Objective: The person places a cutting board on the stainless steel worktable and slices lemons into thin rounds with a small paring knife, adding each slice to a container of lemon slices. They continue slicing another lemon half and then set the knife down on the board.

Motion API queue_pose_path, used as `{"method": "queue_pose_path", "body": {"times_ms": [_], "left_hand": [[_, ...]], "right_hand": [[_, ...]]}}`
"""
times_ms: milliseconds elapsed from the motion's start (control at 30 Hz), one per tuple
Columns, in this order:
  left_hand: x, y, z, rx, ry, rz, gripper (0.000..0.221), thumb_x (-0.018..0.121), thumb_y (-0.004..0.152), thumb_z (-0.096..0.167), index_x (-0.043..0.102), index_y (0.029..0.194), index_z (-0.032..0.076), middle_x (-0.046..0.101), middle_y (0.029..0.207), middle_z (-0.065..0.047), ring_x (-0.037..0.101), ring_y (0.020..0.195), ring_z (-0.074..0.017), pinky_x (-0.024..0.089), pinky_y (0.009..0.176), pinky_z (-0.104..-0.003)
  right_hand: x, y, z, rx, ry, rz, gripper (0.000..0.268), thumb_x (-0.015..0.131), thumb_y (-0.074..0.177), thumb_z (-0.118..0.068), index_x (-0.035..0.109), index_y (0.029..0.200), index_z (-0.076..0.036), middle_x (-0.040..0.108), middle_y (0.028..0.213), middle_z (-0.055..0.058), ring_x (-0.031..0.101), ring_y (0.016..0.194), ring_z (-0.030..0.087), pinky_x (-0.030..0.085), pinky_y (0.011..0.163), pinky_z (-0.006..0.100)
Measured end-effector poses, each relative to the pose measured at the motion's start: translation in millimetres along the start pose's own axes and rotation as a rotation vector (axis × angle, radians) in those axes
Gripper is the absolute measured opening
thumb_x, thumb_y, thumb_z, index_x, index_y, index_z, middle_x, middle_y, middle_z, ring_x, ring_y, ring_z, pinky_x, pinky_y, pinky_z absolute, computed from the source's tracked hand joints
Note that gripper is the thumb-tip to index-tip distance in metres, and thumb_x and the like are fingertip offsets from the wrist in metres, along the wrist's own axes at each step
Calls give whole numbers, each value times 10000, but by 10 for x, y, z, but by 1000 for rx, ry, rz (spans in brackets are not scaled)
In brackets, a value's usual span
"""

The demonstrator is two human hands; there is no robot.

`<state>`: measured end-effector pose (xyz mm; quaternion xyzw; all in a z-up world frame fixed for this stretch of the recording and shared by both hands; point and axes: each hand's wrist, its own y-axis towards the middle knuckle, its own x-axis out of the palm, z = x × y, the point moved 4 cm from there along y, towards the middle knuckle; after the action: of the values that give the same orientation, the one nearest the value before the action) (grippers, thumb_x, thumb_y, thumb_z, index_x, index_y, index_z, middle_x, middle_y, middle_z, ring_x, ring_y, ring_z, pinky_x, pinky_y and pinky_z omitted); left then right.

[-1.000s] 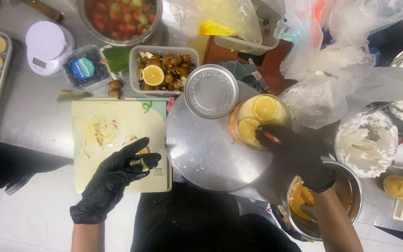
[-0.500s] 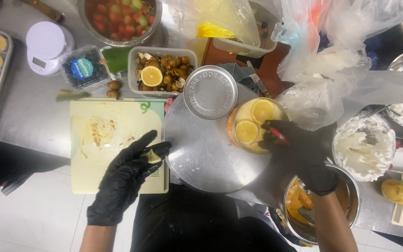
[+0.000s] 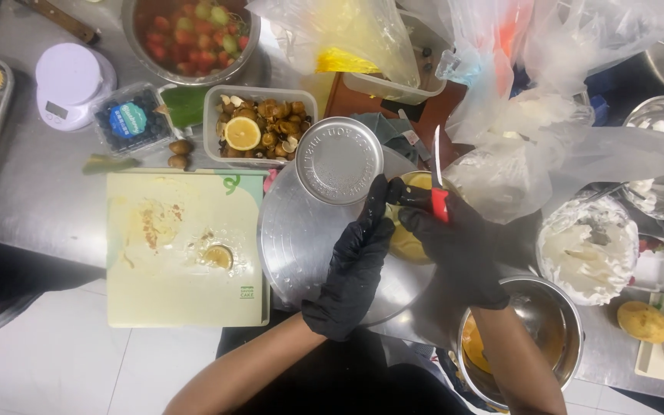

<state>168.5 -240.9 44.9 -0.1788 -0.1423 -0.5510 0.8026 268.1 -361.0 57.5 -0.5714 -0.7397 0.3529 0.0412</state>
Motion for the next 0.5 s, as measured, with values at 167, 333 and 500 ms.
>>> {"method": "queue_pose_path", "body": {"times_ms": [167,333,500], "left_hand": [[-53,99,-11,18,-181,-23,634,513,1022,-24,285,1610,37,443,1611,-93,474,1422,-139,376,1170,-249],[-155,162,371,-281,-612,493,438,645,914,28,632,1352,18,647,1431,-215,657,1241,-356,512,1119,-435],[-558,49,498,-62,-263,226,563,581,983,56,417,1521,55,487,1547,-233,463,1438,-336,385,1202,-468]], "right_hand": [[-108,441,62,-65,-81,38,455,953,650,-145,787,1073,-176,695,795,115,681,671,207,526,500,273],[-131,548,2,-92,-155,-45,490,924,700,-128,738,1148,-61,716,1003,188,705,926,299,578,822,364],[-24,534,11,-58,-251,-106,366,881,770,-199,795,1125,-183,755,1056,116,703,982,262,550,892,346]]}}
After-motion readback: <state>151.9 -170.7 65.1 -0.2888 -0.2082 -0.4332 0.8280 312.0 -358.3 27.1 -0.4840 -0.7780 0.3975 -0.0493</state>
